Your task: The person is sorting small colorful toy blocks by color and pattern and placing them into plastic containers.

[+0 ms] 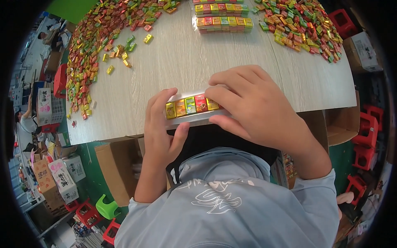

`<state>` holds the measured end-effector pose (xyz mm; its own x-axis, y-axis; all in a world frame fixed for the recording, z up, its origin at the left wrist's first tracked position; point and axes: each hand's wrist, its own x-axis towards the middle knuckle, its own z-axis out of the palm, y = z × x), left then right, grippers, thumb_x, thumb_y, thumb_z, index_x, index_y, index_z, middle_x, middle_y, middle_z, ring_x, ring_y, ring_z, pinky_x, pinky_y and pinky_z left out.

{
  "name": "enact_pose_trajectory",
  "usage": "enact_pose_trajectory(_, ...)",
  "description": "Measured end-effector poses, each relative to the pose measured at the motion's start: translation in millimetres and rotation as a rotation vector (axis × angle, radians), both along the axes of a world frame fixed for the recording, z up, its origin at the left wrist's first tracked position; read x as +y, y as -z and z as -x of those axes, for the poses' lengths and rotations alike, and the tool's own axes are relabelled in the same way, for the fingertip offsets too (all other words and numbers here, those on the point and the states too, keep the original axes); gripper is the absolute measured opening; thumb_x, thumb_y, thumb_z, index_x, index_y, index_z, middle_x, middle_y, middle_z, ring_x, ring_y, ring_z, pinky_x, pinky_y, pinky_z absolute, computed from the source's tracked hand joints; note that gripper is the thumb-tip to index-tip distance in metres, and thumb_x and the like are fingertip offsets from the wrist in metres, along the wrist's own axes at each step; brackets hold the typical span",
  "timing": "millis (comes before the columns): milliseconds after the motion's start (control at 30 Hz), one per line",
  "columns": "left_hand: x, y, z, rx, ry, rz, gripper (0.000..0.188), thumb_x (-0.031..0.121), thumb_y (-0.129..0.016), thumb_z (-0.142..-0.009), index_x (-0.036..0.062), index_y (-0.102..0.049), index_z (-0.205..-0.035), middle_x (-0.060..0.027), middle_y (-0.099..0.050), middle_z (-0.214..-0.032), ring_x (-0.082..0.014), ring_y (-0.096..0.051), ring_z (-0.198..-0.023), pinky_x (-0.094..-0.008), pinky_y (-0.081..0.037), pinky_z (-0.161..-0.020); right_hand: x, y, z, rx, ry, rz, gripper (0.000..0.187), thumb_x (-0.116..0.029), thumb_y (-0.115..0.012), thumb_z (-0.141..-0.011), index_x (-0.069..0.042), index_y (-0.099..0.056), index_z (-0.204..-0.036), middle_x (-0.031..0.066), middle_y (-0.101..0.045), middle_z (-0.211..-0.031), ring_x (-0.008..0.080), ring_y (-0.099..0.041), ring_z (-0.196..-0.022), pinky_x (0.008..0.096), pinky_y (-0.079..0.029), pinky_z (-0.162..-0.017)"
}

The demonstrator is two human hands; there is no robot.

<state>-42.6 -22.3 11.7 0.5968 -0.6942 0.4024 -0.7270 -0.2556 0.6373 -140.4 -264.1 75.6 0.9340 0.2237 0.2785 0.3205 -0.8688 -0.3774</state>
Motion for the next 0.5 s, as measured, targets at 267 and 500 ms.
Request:
enact_pose_trajectory(267, -1, 15, -4, 0.049, 0.035, 0.099, 0.081, 0.017, -0.084, -0.084, 0.0019, -0.045, -0.153, -0.0205, -0.059, -0.139, -0.0385, -0.057, -0.126, -0.0473, -0.045, -0.108, -5, -4, -12, 0.159, -0.053, -0.3, 0.029, -0.018, -0.079, -0.085, -0.006, -0.066, -0.107, 0.0126, -0.063, -0.122, 0.034, -0.058, -0.113, 0.0432, -0.047, -0.1)
enact_pose_trajectory(500, -1, 17, -5, 0.093, 0.061, 0.136, 0.094, 0.013, -0.081, -0.086, 0.0007, -0.026, -0.16, -0.0228, -0.057, -0.137, -0.0317, -0.059, -0.122, -0.0448, -0.045, -0.11, -4, -9, -15, 0.102, -0.083, -0.136, 0.023, -0.019, -0.077, -0.089, -0.006, -0.069, -0.107, 0.0122, -0.065, -0.118, 0.0332, -0.061, -0.106, 0.0421, -0.05, -0.093)
